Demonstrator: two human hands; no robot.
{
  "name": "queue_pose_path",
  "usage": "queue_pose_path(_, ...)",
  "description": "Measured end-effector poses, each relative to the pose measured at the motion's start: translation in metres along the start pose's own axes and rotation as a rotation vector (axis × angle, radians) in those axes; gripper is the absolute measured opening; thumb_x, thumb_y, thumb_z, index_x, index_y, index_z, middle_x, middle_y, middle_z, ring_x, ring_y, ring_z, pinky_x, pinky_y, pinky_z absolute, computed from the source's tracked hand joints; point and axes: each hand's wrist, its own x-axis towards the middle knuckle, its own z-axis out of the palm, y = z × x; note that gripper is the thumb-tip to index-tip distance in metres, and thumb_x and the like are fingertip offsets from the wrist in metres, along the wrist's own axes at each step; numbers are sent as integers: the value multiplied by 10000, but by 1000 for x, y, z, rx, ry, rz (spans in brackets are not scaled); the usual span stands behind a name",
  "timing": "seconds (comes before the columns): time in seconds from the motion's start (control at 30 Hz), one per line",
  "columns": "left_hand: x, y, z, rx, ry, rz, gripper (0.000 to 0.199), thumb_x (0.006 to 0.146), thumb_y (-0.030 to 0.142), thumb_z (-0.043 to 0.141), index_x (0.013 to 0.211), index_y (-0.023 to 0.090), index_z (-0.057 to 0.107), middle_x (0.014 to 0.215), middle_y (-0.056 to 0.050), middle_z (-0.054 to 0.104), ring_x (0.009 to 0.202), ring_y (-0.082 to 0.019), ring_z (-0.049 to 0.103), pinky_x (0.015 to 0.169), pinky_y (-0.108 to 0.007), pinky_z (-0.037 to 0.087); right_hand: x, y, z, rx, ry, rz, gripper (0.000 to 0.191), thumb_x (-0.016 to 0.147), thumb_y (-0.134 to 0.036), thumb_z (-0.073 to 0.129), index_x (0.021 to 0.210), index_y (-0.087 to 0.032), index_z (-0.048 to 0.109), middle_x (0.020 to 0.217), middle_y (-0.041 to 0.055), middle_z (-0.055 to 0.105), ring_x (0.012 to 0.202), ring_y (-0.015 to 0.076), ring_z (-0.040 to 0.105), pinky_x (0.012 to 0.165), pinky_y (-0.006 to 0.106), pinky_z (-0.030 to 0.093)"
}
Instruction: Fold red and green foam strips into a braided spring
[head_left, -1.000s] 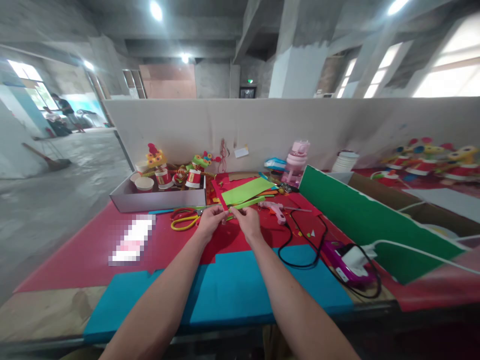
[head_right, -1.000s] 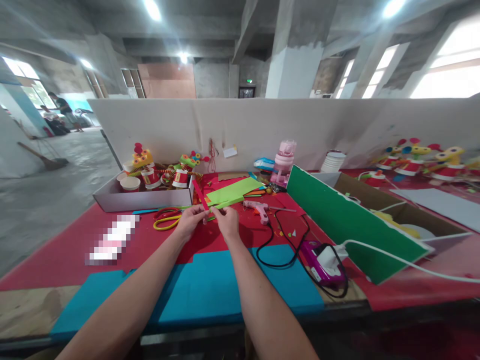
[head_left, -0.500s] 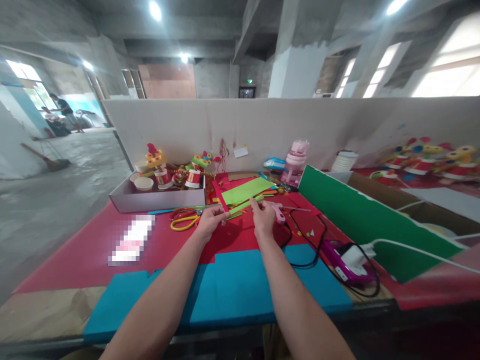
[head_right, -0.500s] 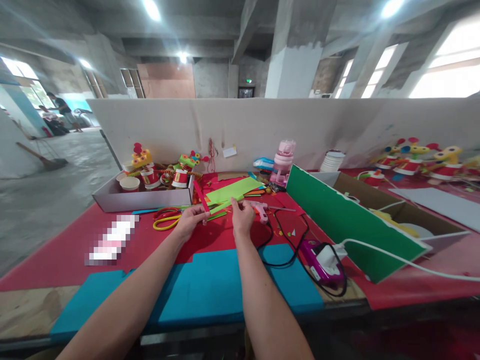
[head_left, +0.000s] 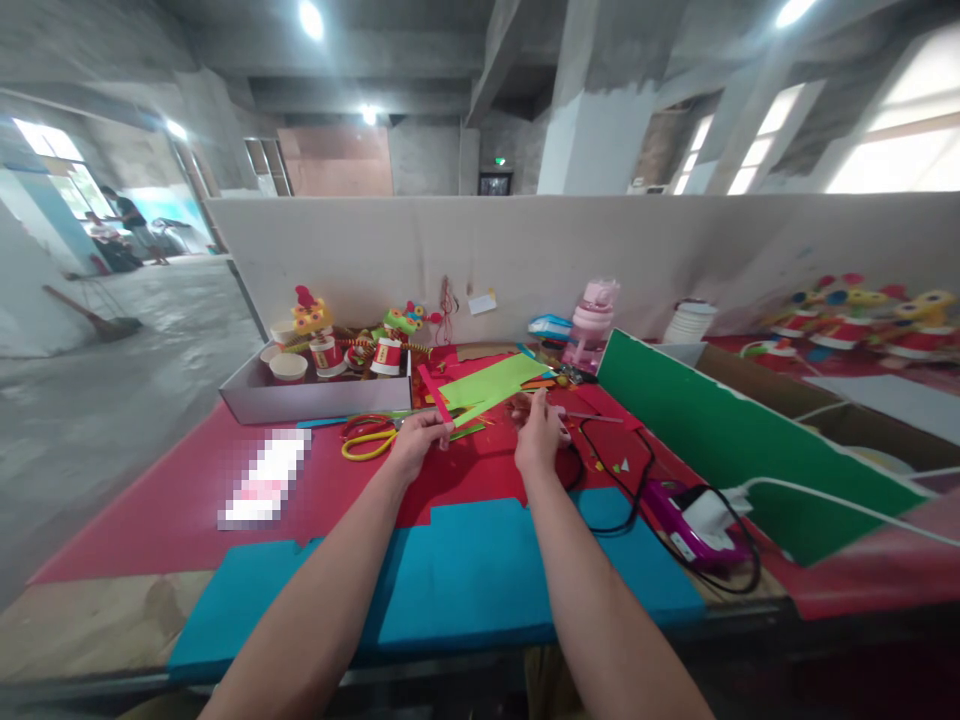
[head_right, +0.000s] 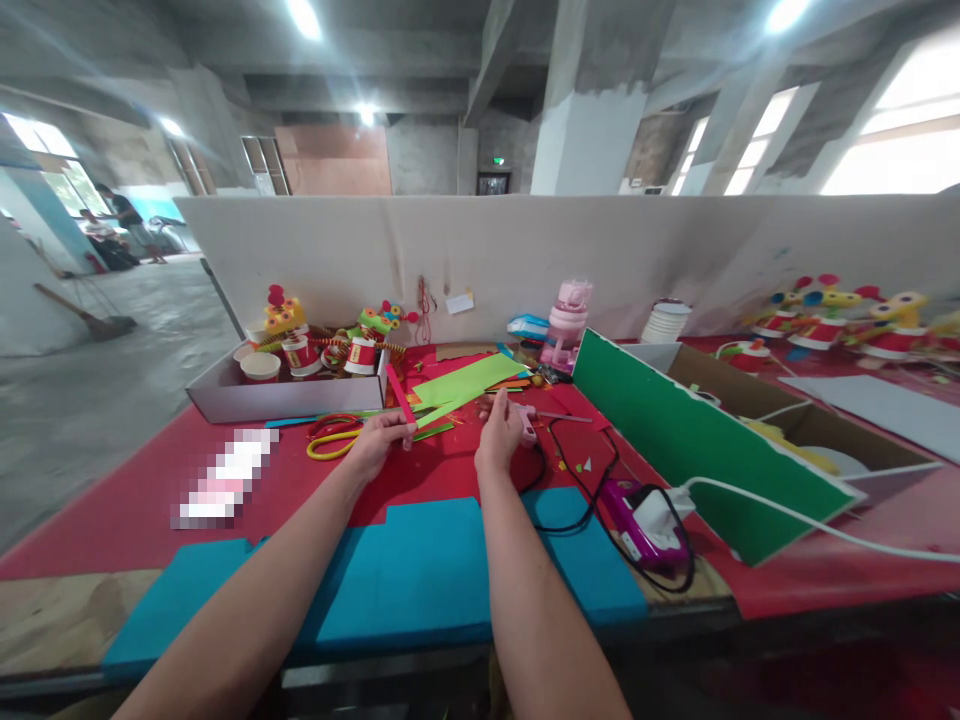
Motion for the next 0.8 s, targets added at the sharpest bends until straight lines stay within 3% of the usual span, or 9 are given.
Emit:
queue_pose_path(0.17, 1, -2, -2, -131, 26, -28, 222, 623, 269, 738, 584, 145, 557, 493, 18, 532, 445, -85, 465, 498, -227, 341, -13, -8, 10, 172, -304, 213, 457, 667, -648, 636, 790, -210, 594, 741, 23, 646, 530, 123, 525, 486, 264, 450)
queue_pose_path(0.3, 1, -3, -1, -167, -1, -87, 235, 598, 258, 761, 593, 139, 558, 498, 19, 532, 441, -85, 475, 485, -223, 345, -20, -15, 11, 243, -437, 240, 418, 695, -596, 650, 838, -204, 637, 814, 25, 670, 513, 84, 483, 442, 221, 395)
queue_pose_path(0.47, 2, -6, 0, -159, -21, -122, 242, 588, 265, 773, 611, 135, 570, 488, 16, 535, 421, -83, 469, 464, -220, 334, -20, -23, 9, 273, -406, 162, 401, 765, -580, 579, 925, -222, 663, 926, 42, 680, 518, 72, 455, 423, 212, 347)
queue_pose_path(0.63, 2, -6, 1, -180, 14, -135, 252, 569, 261, 782, 593, 135, 565, 481, 20, 522, 423, -85, 472, 463, -221, 342, -20, -21, 11, 302, -353, 125, 395, 709, -561, 651, 888, -209, 661, 881, 36, 666, 533, 72, 475, 449, 205, 382)
queue_pose_path(0.8, 2, -6, 2, -169, 9, -121, 246, 581, 262, 773, 592, 133, 564, 471, 21, 519, 412, -81, 462, 455, -218, 320, -20, -18, 12, 176, -338, 97, 433, 712, -601, 616, 860, -195, 639, 823, 33, 657, 549, 83, 509, 482, 206, 425)
